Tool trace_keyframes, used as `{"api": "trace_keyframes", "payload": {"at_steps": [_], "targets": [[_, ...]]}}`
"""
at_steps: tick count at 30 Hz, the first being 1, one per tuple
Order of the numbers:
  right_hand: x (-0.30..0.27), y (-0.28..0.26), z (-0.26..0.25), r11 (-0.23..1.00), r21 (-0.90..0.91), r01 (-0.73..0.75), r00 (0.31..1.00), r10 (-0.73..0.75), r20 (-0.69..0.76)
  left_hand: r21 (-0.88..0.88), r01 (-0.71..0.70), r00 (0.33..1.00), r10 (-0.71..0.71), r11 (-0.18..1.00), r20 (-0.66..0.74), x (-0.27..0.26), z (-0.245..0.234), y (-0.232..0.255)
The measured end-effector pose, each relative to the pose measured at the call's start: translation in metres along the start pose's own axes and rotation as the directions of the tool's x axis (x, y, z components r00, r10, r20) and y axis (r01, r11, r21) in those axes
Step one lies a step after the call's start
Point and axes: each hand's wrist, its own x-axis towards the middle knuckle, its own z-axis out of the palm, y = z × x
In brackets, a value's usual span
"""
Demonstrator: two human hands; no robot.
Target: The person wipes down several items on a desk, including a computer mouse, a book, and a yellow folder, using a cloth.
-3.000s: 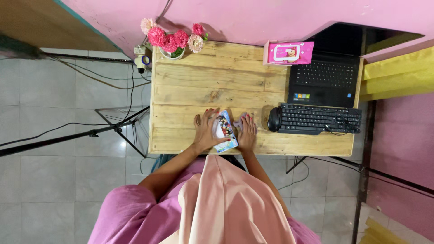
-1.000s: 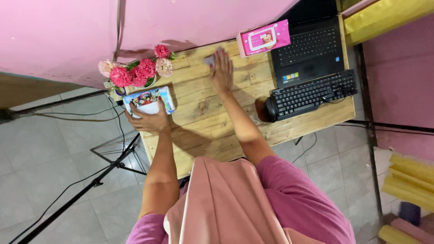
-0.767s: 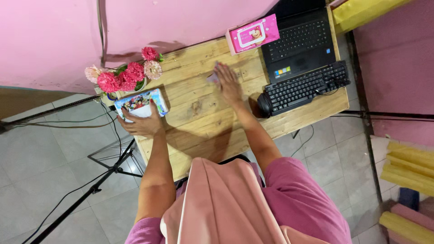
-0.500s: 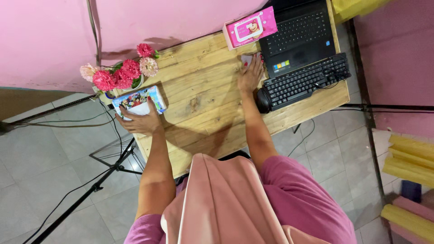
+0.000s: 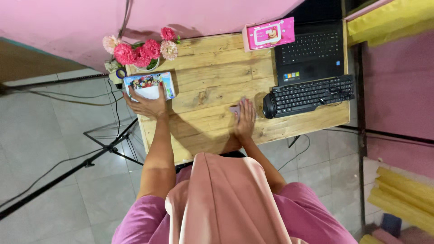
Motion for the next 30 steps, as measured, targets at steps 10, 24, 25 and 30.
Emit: {"api": "trace_keyframes", "payload": {"at_steps": [10,24,25,30], "targets": [[-0.055,-0.067,0.002,0.859,0.197,0.472,0.746,-0.509,0.429,-0.429,-0.002,0.97,0.106,0.903,0.218,0.013,-0.048,-0.026],[0.112,-0.265,0.129,0.82,0.437,0.37,0.894,-0.443,0.074,-0.203,0.047,0.96,0.012,0.978,0.28,0.009,-0.025,-0.037],[0.109,-0.277,0.141,0.817,0.394,0.421,0.857,-0.5,0.122,-0.198,0.049,0.963,0.006,0.979,0.27,0.008,-0.021,-0.039],[0.087,-0.28,0.144,0.669,0.63,0.395,0.703,-0.661,0.262,-0.161,0.064,0.96,-0.016,0.985,0.279,0.007,-0.016,-0.042]]}}
